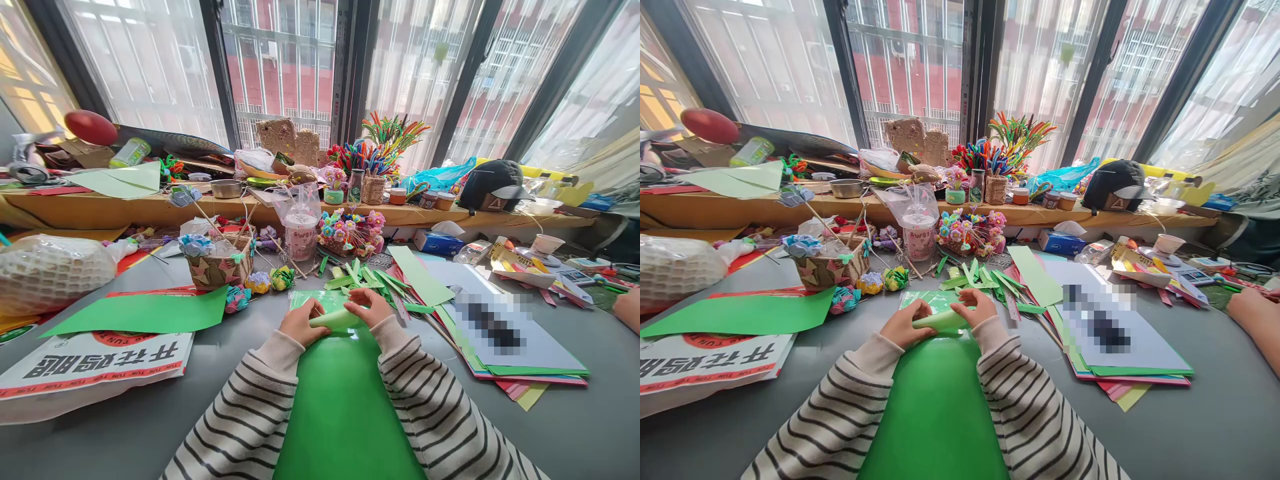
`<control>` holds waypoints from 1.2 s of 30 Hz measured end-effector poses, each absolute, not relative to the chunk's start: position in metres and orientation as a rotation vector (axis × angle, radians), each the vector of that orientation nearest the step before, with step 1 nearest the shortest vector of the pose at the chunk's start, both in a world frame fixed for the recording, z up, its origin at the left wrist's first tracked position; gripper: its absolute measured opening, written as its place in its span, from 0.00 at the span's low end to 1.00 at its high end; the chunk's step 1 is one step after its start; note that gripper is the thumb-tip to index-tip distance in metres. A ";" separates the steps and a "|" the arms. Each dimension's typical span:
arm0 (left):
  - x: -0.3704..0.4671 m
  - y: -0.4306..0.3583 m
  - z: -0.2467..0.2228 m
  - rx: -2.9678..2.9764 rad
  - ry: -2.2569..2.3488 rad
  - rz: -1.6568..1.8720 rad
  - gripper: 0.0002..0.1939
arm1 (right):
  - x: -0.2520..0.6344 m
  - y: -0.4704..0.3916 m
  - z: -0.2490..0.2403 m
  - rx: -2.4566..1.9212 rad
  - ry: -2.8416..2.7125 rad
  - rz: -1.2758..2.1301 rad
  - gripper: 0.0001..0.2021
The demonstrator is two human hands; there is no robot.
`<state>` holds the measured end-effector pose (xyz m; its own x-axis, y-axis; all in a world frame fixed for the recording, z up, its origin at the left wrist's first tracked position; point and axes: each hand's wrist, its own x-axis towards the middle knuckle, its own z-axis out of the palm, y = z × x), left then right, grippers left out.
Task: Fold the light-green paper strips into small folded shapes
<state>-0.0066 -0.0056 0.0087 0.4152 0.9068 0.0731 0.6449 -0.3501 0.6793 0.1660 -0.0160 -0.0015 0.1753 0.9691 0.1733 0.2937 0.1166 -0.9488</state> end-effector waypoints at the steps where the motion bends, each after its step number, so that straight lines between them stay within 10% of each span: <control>1: -0.007 -0.005 0.009 2.076 1.274 0.653 0.17 | 0.166 -0.015 -0.003 -1.376 -1.303 0.879 0.19; 14: -0.012 0.003 0.011 1.215 1.161 1.239 0.18 | 0.168 -0.015 0.001 -1.204 -1.015 1.207 0.15; 36: -0.004 0.001 0.007 0.757 0.939 1.039 0.02 | 0.156 -0.032 0.010 -1.070 -1.723 0.457 0.14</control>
<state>-0.0038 0.0011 0.0069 0.2100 0.9389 -0.2729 -0.3665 0.3343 0.8683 0.1557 -0.0317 0.0099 -0.0927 0.8260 0.5561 0.4419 0.5346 -0.7204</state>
